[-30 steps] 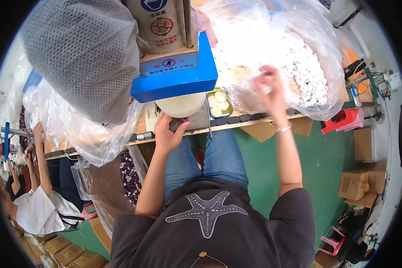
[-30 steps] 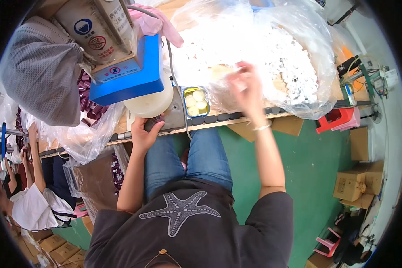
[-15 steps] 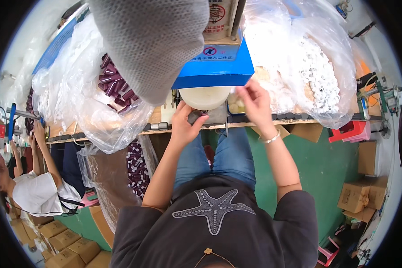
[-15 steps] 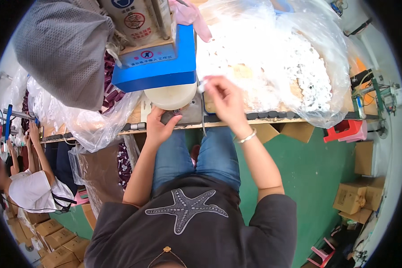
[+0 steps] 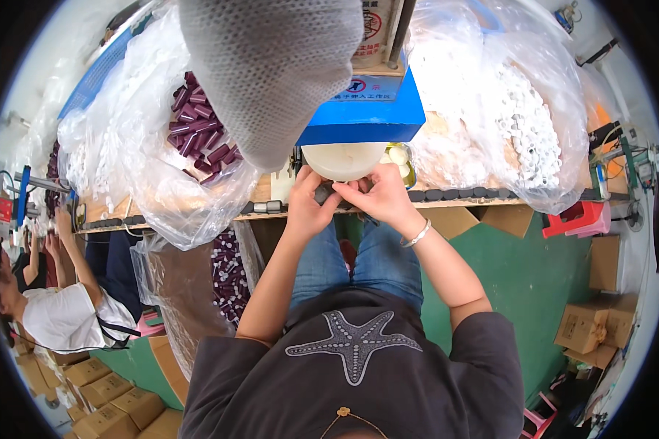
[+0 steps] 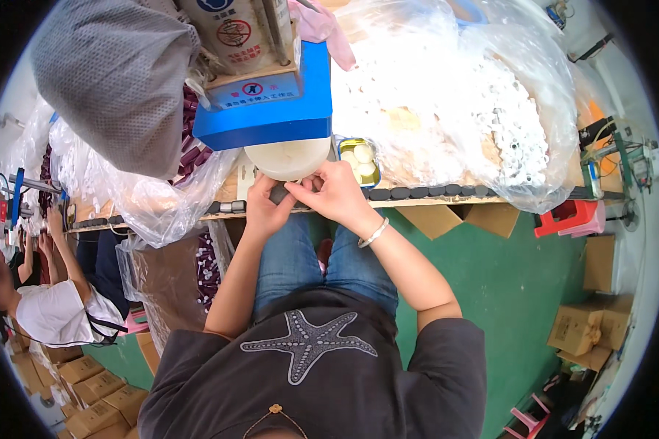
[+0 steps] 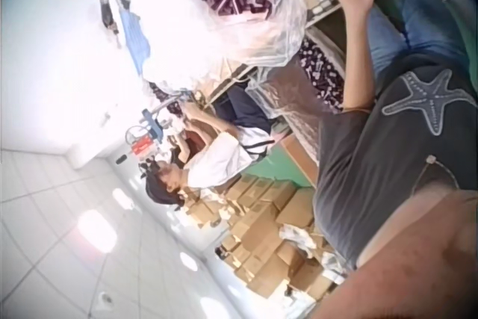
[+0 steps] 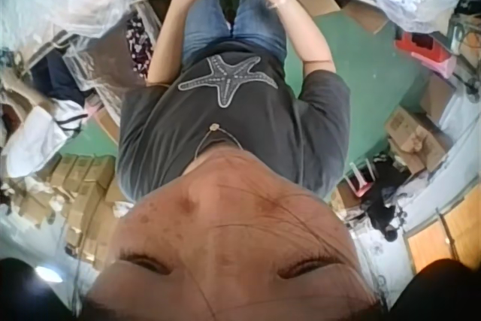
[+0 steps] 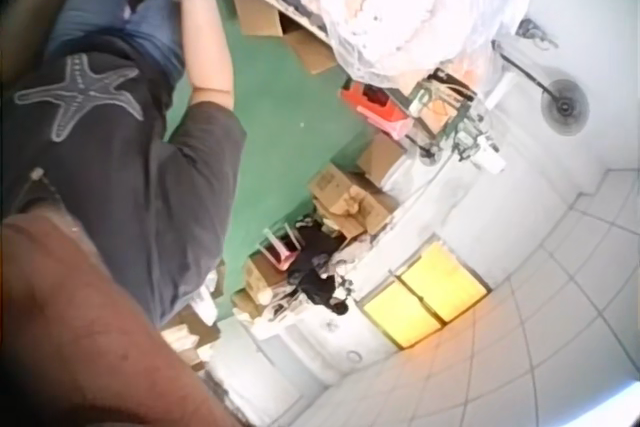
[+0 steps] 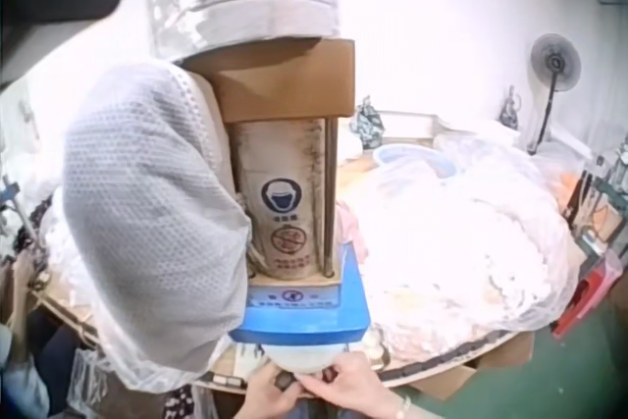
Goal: Assembling small plastic components for cosmetic containers using a press machine at a workbench.
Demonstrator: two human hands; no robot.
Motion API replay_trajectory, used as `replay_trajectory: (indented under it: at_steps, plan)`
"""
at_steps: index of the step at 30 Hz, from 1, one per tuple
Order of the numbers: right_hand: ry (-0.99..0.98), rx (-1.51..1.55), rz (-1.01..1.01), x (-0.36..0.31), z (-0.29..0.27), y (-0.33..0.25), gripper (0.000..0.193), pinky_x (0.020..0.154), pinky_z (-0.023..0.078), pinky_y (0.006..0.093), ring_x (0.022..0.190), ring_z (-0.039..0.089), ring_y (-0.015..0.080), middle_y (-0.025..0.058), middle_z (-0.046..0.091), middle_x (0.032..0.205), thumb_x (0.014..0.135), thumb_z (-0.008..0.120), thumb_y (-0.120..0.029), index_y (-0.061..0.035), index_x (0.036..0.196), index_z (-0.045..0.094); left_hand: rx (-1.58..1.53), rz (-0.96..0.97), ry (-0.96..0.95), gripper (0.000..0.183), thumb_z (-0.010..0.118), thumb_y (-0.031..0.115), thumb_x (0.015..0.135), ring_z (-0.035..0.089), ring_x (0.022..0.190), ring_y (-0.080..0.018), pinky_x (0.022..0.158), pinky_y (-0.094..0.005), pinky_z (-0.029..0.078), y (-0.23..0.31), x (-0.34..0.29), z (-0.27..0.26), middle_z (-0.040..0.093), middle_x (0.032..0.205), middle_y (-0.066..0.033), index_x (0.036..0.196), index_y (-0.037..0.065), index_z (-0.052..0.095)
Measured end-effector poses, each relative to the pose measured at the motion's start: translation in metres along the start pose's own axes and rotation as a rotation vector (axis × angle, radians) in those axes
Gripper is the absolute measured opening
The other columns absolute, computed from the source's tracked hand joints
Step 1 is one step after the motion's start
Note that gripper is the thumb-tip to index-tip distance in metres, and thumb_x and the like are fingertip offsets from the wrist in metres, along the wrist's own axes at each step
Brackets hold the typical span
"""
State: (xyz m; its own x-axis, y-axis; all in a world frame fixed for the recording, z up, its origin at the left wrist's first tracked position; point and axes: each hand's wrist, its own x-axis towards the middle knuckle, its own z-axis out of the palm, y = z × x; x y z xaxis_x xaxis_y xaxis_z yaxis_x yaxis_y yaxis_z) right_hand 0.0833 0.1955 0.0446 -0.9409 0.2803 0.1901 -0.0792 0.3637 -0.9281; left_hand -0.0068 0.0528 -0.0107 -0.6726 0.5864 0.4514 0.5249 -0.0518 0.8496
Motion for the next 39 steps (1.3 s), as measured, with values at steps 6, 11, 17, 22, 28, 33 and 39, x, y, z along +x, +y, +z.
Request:
replay_trajectory:
  at_steps: [6, 11, 17, 22, 28, 33, 39]
  plan:
    - [0.102, 0.165, 0.007, -0.027, -0.031, 0.032, 0.032, 0.05, 0.038, 0.0195, 0.058, 0.047, 0.0009, -0.0016, 0.06, 0.07, 0.078, 0.076, -0.008, 0.0011, 0.107, 0.066, 0.236, 0.163, 0.05, 0.046, 0.082, 0.011, 0.064, 0.054, 0.098, -0.0286, 0.085, -0.0373, 0.045, 0.017, -0.002, -0.012, 0.061, 0.102, -0.0098, 0.105, 0.002, 0.064]
    - [0.55, -0.067, 0.038, -0.022, -0.106, 0.054, 0.023, 0.06, 0.046, 0.0181, 0.066, 0.055, 0.0027, 0.0023, 0.068, 0.083, 0.085, 0.067, -0.005, 0.0011, 0.107, 0.066, 0.176, 0.089, 0.137, 0.053, 0.083, 0.011, 0.063, 0.052, 0.095, -0.0252, 0.083, -0.0347, 0.043, 0.011, -0.022, -0.029, 0.064, 0.101, -0.0078, 0.11, 0.0, 0.063]
    - [0.423, -0.525, -0.052, 0.046, -0.127, 0.087, 0.018, 0.068, 0.052, 0.0305, 0.074, 0.066, 0.023, 0.0148, 0.069, 0.088, 0.083, 0.066, -0.006, 0.0001, 0.099, 0.068, 0.216, 0.075, 0.165, 0.04, 0.078, 0.006, 0.068, 0.054, 0.089, -0.027, 0.078, -0.0359, 0.046, 0.017, -0.014, 0.001, 0.063, 0.096, -0.0133, 0.105, 0.0, 0.064]
    - [0.162, -0.975, -0.057, 0.067, -0.123, 0.101, 0.025, 0.075, 0.05, 0.0449, 0.081, 0.062, 0.0392, 0.0208, 0.066, 0.087, 0.075, 0.068, -0.006, -0.0011, 0.1, 0.068, 0.176, 0.12, 0.135, 0.03, 0.073, 0.002, 0.072, 0.056, 0.083, -0.0246, 0.073, -0.0336, 0.046, 0.023, 0.002, 0.011, 0.062, 0.088, -0.0101, 0.1, 0.0, 0.064]
    - [0.492, -0.298, 0.016, 0.041, -0.084, 0.048, 0.02, 0.059, 0.046, 0.0294, 0.063, 0.057, 0.0136, 0.0087, 0.062, 0.072, 0.083, 0.066, -0.007, -0.0011, 0.102, 0.067, -0.095, -0.205, 0.138, 0.024, 0.068, 0.002, 0.079, 0.045, 0.067, -0.0082, 0.061, -0.0223, 0.036, 0.031, -0.005, -0.018, 0.056, 0.076, -0.0006, 0.103, -0.001, 0.065]
    - [0.204, -0.009, -0.118, -0.01, -0.001, 0.022, 0.012, 0.052, 0.042, 0.0262, 0.054, 0.05, 0.0099, 0.0056, 0.06, 0.064, 0.084, 0.068, -0.01, 0.0013, 0.089, 0.066, 0.539, -0.322, -0.269, 0.025, 0.072, 0.01, 0.074, 0.062, 0.078, -0.034, 0.069, -0.0391, 0.05, 0.072, -0.044, -0.098, 0.065, 0.085, -0.0164, 0.098, 0.001, 0.066]
    - [-0.009, -0.274, -0.191, -0.006, 0.012, 0.019, 0.013, 0.056, 0.047, 0.0256, 0.059, 0.06, 0.0145, 0.0104, 0.066, 0.073, 0.085, 0.068, -0.009, -0.0026, 0.096, 0.07, 1.019, -0.853, -0.504, 0.022, 0.074, 0.018, 0.074, 0.064, 0.077, -0.0381, 0.069, -0.0459, 0.05, 0.035, -0.134, -0.203, 0.066, 0.079, -0.0214, 0.083, -0.001, 0.067]
